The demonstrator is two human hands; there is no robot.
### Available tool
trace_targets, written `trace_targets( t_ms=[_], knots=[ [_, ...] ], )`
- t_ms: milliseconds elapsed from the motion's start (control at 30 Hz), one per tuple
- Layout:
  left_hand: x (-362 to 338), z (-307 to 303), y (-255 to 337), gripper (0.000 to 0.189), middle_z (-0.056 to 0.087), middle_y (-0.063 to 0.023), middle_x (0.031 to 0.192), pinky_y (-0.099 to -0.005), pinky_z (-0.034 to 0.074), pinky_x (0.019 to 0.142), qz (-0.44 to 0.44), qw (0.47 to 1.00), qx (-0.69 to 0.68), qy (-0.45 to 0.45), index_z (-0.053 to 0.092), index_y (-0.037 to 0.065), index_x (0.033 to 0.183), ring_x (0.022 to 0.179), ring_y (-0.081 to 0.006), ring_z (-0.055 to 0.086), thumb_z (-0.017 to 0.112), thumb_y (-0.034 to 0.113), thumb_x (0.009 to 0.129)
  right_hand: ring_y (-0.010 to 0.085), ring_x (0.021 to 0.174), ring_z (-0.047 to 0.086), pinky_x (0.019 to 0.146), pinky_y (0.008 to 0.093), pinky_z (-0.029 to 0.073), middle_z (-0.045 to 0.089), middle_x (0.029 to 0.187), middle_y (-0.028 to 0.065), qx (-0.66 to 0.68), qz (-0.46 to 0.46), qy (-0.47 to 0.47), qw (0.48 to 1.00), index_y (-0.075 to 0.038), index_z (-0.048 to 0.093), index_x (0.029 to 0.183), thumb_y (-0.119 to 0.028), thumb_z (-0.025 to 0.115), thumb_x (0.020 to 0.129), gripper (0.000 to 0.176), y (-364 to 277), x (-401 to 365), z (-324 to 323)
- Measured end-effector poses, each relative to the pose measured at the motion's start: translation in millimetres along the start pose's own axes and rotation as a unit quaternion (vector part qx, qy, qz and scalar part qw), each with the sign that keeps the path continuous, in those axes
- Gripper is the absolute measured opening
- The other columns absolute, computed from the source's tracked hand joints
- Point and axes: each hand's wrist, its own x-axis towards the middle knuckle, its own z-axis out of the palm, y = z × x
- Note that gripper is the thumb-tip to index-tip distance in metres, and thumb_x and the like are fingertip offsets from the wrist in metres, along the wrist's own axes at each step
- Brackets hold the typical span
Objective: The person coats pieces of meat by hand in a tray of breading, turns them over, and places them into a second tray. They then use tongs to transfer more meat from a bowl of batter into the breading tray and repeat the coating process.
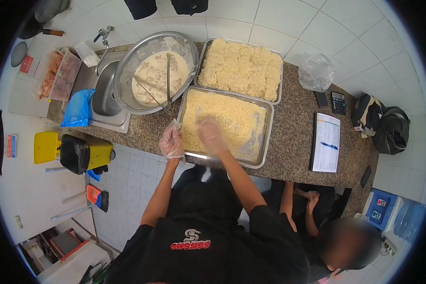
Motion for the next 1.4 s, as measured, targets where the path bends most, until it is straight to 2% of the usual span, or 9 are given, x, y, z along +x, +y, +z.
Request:
trace_targets(
  t_ms=[133, 300, 367, 567, 700, 867, 1033, 1233, 1400],
  knots=[
    [13, 10, -1, 0.020, 0.072, -0.0073, 0.100, -0.0285, 0.056, 0.073, -0.007, 0.998, -0.057, 0.000, 0.069, -0.002, 0.116, 0.082, -0.0109, 0.067, 0.066, 0.011, 0.101, 0.0299, 0.091, 0.070, 0.077, 0.0412, 0.056, 0.073, 0.097, 0.0166, 0.083, 0.090, -0.089, 0.988, -0.004, 0.072, 0.112, -0.013, 0.066, 0.091, 0.023, 13, 1, -13],
    [34, 44, 56, 0.032, 0.070, -0.0069, 0.115, -0.0333, 0.057, 0.083, -0.135, 0.977, -0.030, -0.162, 0.068, 0.001, 0.120, 0.101, -0.0141, 0.066, 0.063, 0.029, 0.104, 0.0124, 0.088, 0.064, 0.081, 0.0324, 0.053, 0.070, 0.096, -0.0030, 0.567, 0.207, -0.151, 0.783, -0.001, 0.072, 0.116, -0.008, 0.060, 0.098, 0.023, 16, -6, -85],
    [35, 62, 94, 0.043, 0.069, -0.0060, 0.116, -0.0355, 0.056, 0.089, -0.418, 0.792, -0.353, -0.272, 0.067, 0.006, 0.120, 0.107, -0.0181, 0.065, 0.051, 0.044, 0.107, 0.0153, 0.087, 0.065, 0.083, 0.0331, 0.053, 0.071, 0.098, 0.0008, 0.566, 0.175, -0.146, 0.793, 0.000, 0.070, 0.118, -0.010, 0.058, 0.099, 0.025, 7, 1, -108],
    [22, 110, 44, 0.039, 0.065, -0.0079, 0.117, -0.0340, 0.055, 0.085, -0.466, 0.700, -0.465, -0.278, 0.058, 0.007, 0.126, 0.106, -0.0194, 0.063, 0.042, 0.039, 0.110, 0.0274, 0.093, 0.072, 0.086, 0.0363, 0.054, 0.074, 0.104, 0.0184, 0.323, 0.159, -0.086, 0.929, -0.001, 0.069, 0.123, -0.016, 0.058, 0.097, 0.032, 2, -4, -189],
    [15, 121, 7, 0.035, 0.066, -0.0064, 0.104, -0.0301, 0.056, 0.077, -0.436, 0.694, -0.483, -0.307, 0.060, 0.007, 0.121, 0.096, -0.0186, 0.065, 0.042, 0.035, 0.110, 0.0270, 0.093, 0.074, 0.083, 0.0368, 0.056, 0.077, 0.104, 0.0162, 0.132, 0.134, 0.129, 0.974, -0.007, 0.071, 0.126, -0.016, 0.060, 0.096, 0.033, 45, -35, -163],
    [19, 104, 24, 0.025, 0.049, 0.0037, 0.066, -0.0247, 0.045, 0.048, -0.507, 0.729, -0.421, -0.188, 0.055, 0.015, 0.085, 0.053, -0.0116, 0.051, 0.047, 0.026, 0.106, 0.0375, 0.099, 0.072, 0.089, 0.0427, 0.056, 0.074, 0.111, 0.0219, 0.036, 0.238, -0.041, 0.970, -0.005, 0.072, 0.120, -0.014, 0.062, 0.092, 0.031, 59, -80, -122],
    [22, 90, 21, 0.026, 0.041, 0.0061, 0.059, -0.0241, 0.034, 0.041, -0.441, 0.805, -0.366, -0.153, 0.049, 0.019, 0.079, 0.046, -0.0087, 0.042, 0.050, 0.025, 0.104, 0.0371, 0.098, 0.071, 0.089, 0.0456, 0.055, 0.074, 0.102, 0.0214, 0.024, 0.097, 0.118, 0.988, -0.006, 0.077, 0.104, -0.013, 0.063, 0.090, 0.021, 58, -57, -74],
    [43, 63, 41, 0.031, 0.039, 0.0058, 0.055, -0.0248, 0.030, 0.036, -0.450, 0.811, -0.351, -0.128, 0.045, 0.021, 0.072, 0.041, -0.0082, 0.038, 0.057, 0.025, 0.101, 0.0403, 0.095, 0.070, 0.086, 0.0476, 0.054, 0.073, 0.097, 0.0222, 0.045, 0.063, -0.071, 0.995, -0.008, 0.075, 0.105, -0.013, 0.060, 0.091, 0.021, 67, -48, -72],
    [49, 29, 57, 0.034, 0.038, 0.0058, 0.054, -0.0251, 0.029, 0.036, -0.435, 0.844, -0.308, -0.062, 0.043, 0.021, 0.070, 0.041, -0.0084, 0.038, 0.060, 0.028, 0.099, 0.0424, 0.098, 0.069, 0.086, 0.0500, 0.054, 0.072, 0.101, 0.0254, 0.053, 0.290, -0.030, 0.955, -0.008, 0.073, 0.107, -0.019, 0.061, 0.091, 0.023, 23, -103, -73]
  ],
)
